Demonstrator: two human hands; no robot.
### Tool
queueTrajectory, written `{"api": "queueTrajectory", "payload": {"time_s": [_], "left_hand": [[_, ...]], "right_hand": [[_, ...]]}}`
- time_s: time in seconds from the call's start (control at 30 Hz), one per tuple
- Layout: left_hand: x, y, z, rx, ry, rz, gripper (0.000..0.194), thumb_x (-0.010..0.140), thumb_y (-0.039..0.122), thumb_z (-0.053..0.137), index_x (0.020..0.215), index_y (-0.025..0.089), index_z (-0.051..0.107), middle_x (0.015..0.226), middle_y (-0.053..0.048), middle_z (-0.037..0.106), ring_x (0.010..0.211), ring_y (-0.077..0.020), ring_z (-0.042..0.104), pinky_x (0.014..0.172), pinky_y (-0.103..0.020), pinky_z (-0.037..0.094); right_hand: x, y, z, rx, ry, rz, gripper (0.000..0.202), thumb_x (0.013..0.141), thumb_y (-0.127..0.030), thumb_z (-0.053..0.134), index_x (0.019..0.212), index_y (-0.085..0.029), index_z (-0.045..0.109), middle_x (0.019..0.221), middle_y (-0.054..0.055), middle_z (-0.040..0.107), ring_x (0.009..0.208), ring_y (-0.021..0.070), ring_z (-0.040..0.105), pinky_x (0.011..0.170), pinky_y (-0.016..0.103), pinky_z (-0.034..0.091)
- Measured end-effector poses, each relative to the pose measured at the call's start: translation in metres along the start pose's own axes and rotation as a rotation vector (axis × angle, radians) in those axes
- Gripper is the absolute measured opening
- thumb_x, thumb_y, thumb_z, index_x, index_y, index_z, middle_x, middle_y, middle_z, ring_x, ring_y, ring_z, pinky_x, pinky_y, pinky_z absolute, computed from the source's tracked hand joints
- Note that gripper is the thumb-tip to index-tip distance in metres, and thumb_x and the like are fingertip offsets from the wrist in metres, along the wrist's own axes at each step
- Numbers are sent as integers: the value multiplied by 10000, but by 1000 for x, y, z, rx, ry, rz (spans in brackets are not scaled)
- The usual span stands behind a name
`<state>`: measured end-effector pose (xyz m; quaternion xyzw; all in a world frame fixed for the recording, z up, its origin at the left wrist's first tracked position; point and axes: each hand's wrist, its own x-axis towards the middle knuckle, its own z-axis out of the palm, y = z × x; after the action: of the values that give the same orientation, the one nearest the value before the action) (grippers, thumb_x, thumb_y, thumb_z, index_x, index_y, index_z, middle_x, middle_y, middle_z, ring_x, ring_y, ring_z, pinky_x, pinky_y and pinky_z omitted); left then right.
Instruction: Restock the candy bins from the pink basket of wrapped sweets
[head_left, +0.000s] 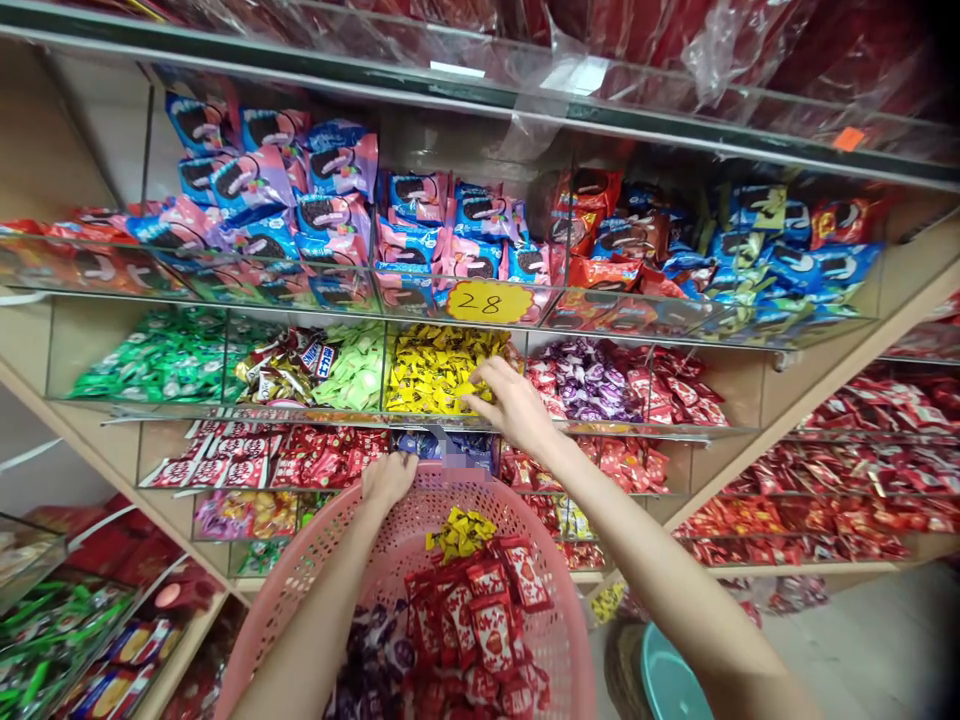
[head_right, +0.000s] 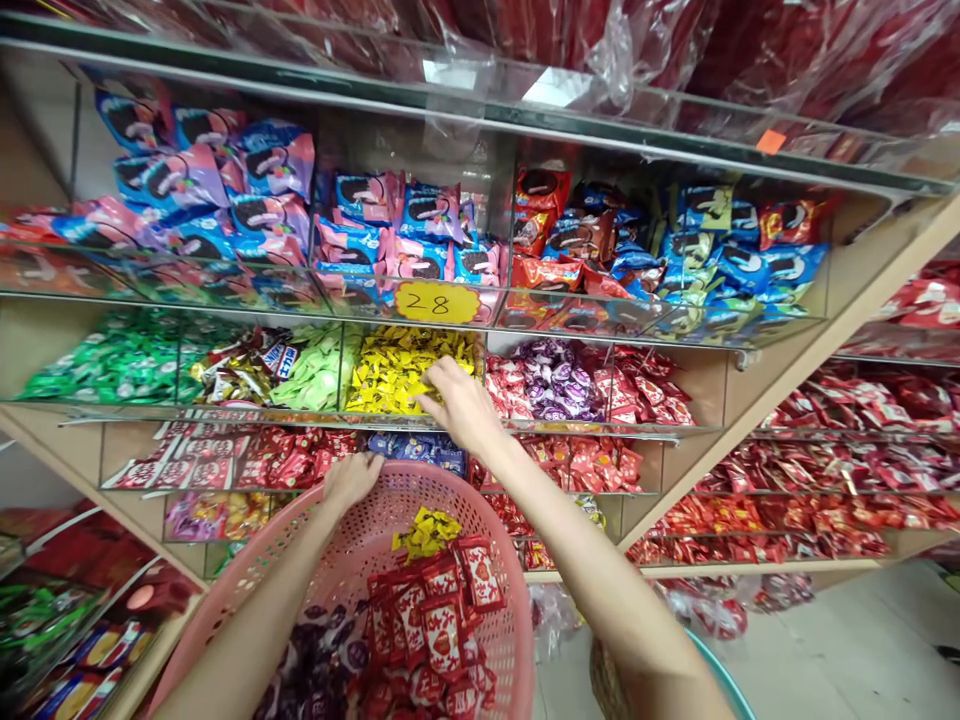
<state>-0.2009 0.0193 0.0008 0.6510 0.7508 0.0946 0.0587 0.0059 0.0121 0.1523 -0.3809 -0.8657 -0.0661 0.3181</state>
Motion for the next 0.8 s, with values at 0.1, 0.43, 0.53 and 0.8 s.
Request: {"api": "queueTrajectory", "payload": {"time_s": [0.1, 0.43, 0.53, 0.8], "left_hand": [[0, 1, 0, 4, -6, 2, 531, 821, 448, 194, 877, 201, 660, 890, -112, 665, 851, -258, 599, 712, -337, 419], [2, 1, 2, 18, -2, -1, 521, 817, 460, 194, 875, 222, 653, 877, -98, 666, 832, -250, 603, 701, -334, 423], [1, 1, 2, 19, -1, 2, 521, 817, 451, 190, 869, 217, 652, 875, -102, 666, 827, -250, 603, 698, -335, 423], [-1, 0, -1, 12, 0, 10, 530, 816, 449, 181, 854, 212, 654, 872, -105, 666, 824, -257, 605, 690, -341, 426]], "right_hand": [[-32, -10, 11, 109, -154, 36, 154, 826, -313, 469, 901, -183, 506, 910, 32, 520, 759, 123, 496, 642, 219, 350], [-101, -11, 70, -213, -685, 312, 204, 770, -286, 529, 941, -180, 567, 920, 89, 609, 831, 208, 589, 646, 270, 390], [-102, -21, 70, -253, -682, 312, 208, 798, -263, 481, 958, -162, 568, 925, 109, 617, 837, 217, 594, 654, 280, 408], [-102, -22, 78, -118, -792, 235, 206, 781, -177, 473, 930, -164, 614, 945, 92, 633, 925, 206, 561, 755, 280, 403]]}}
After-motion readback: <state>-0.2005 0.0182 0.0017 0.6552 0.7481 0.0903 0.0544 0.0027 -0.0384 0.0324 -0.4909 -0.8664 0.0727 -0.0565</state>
